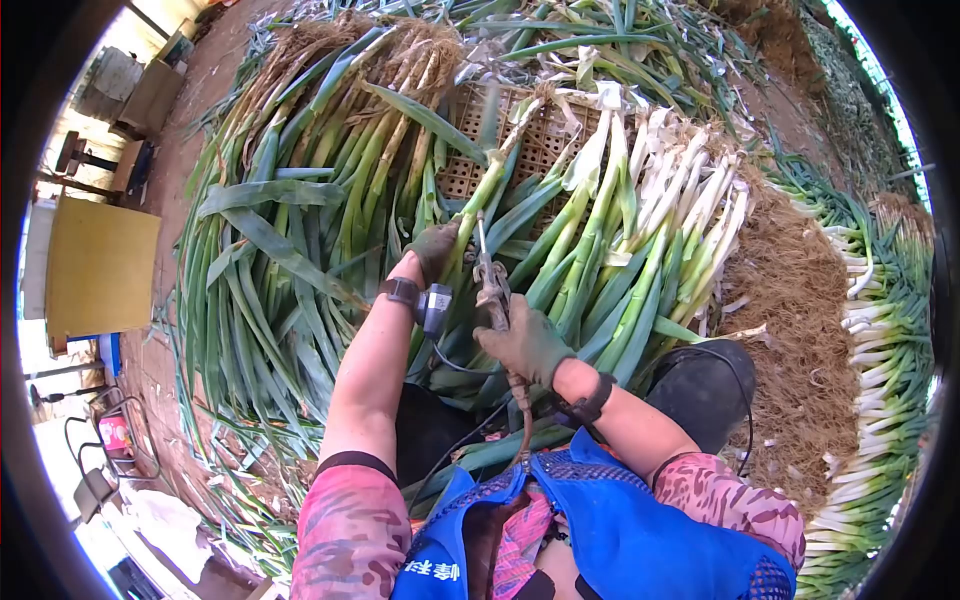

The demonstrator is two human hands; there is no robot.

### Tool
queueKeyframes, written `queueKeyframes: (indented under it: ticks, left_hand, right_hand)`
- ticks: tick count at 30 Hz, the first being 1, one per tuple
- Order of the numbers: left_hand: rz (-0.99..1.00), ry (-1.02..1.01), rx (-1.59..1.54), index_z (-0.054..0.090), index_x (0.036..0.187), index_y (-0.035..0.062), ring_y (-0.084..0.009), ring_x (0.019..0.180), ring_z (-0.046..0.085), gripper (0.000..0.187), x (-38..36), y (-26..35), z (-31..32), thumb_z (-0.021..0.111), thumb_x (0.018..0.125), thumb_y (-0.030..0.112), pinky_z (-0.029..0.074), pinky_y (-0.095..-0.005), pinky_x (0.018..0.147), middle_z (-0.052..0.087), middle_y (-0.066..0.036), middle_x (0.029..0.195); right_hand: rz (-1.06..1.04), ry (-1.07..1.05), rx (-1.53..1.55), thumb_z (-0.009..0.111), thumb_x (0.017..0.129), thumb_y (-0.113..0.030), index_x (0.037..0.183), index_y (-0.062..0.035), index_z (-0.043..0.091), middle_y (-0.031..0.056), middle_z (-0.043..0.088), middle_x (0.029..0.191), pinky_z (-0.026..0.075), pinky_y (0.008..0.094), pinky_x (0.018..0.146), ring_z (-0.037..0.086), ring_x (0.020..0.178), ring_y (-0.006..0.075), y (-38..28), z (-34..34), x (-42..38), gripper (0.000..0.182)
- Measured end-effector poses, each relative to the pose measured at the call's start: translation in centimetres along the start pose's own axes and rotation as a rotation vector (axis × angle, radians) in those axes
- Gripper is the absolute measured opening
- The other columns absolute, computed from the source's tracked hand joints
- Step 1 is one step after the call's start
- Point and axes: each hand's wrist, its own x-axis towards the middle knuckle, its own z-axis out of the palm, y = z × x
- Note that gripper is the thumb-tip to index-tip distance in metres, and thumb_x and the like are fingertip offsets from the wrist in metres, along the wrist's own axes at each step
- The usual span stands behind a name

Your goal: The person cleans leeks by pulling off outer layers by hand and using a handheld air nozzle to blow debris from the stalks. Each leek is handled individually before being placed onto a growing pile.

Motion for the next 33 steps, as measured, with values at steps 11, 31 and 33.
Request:
queueKeyframes:
  ticks: [11,31,33]
  left_hand:
    - [-0.169,-0.073,-0.464,0.057,0.132,0.0,-0.0278,0.083,0.069,0.048,0.6,-1.2,1.7,0.044,0.107,0.038,0.056,-0.0399,0.075,0.07,-0.019,0.099]
    - [-0.606,0.197,-0.237,0.066,0.119,0.0083,-0.0376,0.106,0.068,0.05,-0.7,4.4,1.8,0.057,0.093,0.051,0.053,-0.0461,0.088,0.071,-0.021,0.112]
    - [-0.628,0.171,-0.094,0.067,0.118,0.0093,-0.0386,0.108,0.067,0.054,-0.9,4.4,1.7,0.058,0.091,0.055,0.051,-0.0478,0.091,0.071,-0.022,0.112]
  right_hand:
    - [0.009,0.034,0.374,0.072,0.08,-0.031,0.1,0.0076,0.06,0.0087,0.06,0.059,0.05,0.0352,0.046,0.06,0.044,0.0218,0.4,-7.4,14.2,0.045]
    - [-0.128,-0.003,-0.413,0.069,0.074,-0.042,0.106,0.0065,0.07,0.0237,0.073,0.095,0.056,0.0399,0.087,0.073,0.092,0.0349,-1.5,-10.7,16.5,0.058]
    - [-0.081,-0.094,-0.49,0.067,0.075,-0.04,0.114,0.0038,0.068,0.0239,0.073,0.1,0.055,0.0402,0.09,0.072,0.095,0.036,-2.1,-10.8,15.5,0.059]
